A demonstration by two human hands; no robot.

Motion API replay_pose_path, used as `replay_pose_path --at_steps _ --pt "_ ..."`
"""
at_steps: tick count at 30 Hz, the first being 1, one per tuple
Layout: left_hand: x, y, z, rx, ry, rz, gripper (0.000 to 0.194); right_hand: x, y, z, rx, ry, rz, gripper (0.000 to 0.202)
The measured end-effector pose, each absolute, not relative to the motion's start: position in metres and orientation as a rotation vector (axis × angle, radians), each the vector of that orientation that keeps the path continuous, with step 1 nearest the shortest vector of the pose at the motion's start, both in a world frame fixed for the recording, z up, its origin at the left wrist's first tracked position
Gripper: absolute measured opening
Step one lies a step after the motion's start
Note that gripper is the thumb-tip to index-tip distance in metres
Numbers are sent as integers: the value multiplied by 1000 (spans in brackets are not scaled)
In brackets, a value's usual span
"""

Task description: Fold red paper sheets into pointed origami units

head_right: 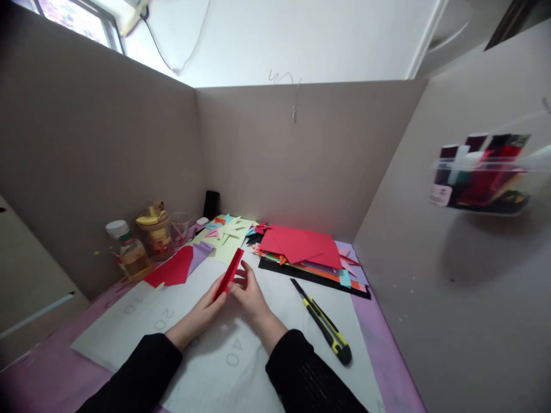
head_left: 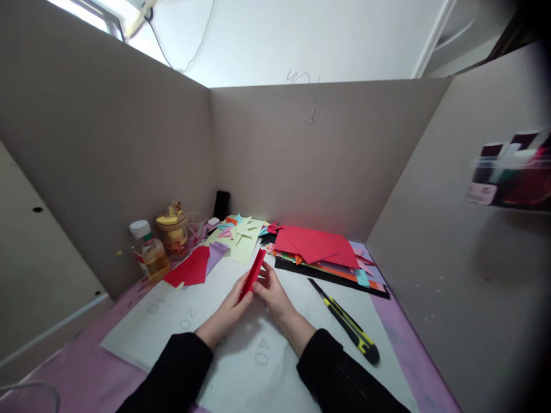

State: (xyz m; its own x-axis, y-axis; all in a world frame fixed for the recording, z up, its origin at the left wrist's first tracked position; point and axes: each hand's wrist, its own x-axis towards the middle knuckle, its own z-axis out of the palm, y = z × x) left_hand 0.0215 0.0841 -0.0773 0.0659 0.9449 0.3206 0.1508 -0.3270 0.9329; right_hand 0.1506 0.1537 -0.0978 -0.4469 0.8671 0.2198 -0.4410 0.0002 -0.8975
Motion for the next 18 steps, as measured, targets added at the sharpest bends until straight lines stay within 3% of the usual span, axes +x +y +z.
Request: replay_pose_path --at_steps 5,11,15,18 --pt "17 88 -84 1219 1202 1528 60 151 152 -95 -611 -1116 1611 63" --pt "8 93 -82 799 1196 1618 60 160 163 -101 -753 -1231 1426 93" --pt "4 93 -79 761 1255 1650 62 174 167 -100 -893 -1725 992 73" --pt "-1 93 -83 817 1318 1650 65 184 165 -95 -732 -2213 646 66"
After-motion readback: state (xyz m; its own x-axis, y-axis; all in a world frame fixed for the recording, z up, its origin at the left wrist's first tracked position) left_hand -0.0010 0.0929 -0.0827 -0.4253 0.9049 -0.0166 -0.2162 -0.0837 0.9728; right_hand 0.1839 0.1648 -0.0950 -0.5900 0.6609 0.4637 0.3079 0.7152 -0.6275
